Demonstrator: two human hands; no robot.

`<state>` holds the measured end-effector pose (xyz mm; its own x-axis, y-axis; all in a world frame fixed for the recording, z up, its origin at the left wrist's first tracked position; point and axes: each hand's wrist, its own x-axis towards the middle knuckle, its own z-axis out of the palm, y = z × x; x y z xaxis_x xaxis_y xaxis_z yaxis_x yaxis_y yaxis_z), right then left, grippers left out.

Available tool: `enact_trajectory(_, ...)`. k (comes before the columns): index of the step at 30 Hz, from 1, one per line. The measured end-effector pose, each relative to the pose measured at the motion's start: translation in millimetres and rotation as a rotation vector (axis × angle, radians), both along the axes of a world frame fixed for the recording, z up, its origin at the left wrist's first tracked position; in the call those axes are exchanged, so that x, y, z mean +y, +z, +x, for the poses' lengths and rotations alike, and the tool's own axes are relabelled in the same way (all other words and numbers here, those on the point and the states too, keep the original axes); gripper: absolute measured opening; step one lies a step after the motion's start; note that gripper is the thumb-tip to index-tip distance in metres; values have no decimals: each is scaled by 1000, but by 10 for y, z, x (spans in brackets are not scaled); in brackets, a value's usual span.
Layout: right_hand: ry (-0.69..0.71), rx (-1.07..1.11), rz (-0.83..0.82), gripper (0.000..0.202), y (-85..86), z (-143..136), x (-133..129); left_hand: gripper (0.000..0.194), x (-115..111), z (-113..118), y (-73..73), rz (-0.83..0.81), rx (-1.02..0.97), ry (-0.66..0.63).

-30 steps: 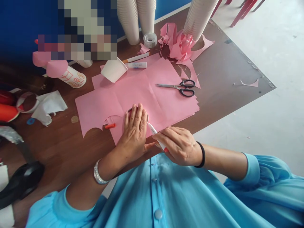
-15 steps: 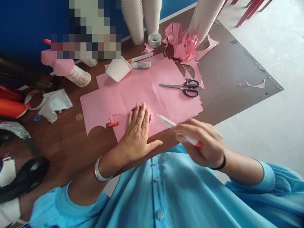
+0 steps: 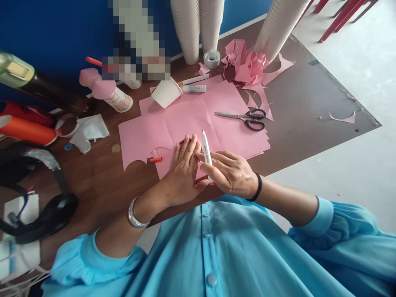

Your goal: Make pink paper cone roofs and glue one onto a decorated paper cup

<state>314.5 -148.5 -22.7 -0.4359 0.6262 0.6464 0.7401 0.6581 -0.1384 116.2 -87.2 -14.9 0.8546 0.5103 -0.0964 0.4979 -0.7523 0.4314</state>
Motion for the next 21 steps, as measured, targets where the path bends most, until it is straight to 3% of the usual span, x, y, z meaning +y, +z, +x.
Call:
enact_trajectory(5, 12, 14, 38, 16, 8, 19, -41, 82, 54, -15, 24, -55, 18, 14)
enact_trajectory(11, 12, -16, 25, 15, -31, -19, -38, 68, 106, -50, 79, -56, 6, -5)
enact_trajectory(21, 39, -73, 6, 14, -55, -18, -52, 60, 524, 1, 440, 0, 113, -102)
